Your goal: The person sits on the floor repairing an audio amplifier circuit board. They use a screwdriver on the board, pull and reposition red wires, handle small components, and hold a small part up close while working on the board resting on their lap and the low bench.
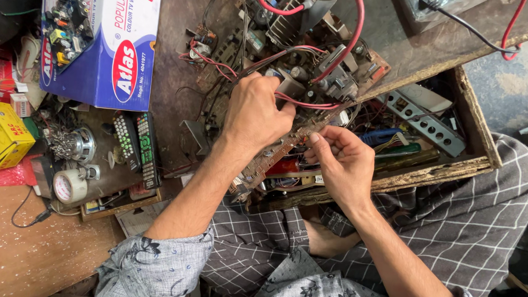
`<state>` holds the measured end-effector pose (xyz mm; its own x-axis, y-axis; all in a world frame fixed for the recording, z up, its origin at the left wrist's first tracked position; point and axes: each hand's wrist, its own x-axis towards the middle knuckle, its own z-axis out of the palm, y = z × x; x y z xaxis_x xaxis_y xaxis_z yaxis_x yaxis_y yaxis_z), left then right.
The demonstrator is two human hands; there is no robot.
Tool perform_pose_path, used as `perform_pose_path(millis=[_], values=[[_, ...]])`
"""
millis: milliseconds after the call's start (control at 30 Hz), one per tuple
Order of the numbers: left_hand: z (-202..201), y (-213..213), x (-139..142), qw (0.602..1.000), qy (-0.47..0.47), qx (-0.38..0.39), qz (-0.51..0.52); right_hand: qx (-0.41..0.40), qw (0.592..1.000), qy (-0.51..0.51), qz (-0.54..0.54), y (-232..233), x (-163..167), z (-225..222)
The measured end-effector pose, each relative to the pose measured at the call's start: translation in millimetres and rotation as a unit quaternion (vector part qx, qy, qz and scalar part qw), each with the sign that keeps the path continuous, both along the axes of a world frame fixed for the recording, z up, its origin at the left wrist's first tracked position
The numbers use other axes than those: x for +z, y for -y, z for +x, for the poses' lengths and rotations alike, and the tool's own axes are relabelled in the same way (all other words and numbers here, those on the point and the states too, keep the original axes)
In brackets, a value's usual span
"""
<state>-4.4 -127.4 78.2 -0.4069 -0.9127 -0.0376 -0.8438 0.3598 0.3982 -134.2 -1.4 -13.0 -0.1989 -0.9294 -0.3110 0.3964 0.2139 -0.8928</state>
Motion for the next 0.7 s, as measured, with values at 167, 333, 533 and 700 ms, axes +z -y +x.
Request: perform_pose_path(millis=[167,333,533,700], values=[[-2,1,-2,1.000,0.008,0.002,-0.003,-0.008,1.000,-0.002,0.001,1,0,2],[-1,3,-4,1.000,-0.003,-0.004,-0.015,-0.014,1.000,-0.001,-0.011,2,-3,3],[-1,0,-1,1.000,-0.013,-0.006,-0.012,-0.017,0.999,0.020,-0.018,0,-10,5],[-3,-3,9,0.999,0.014,-0.014,-0.044,0.000,0.998,0.069,-0.001,4,-4,1]])
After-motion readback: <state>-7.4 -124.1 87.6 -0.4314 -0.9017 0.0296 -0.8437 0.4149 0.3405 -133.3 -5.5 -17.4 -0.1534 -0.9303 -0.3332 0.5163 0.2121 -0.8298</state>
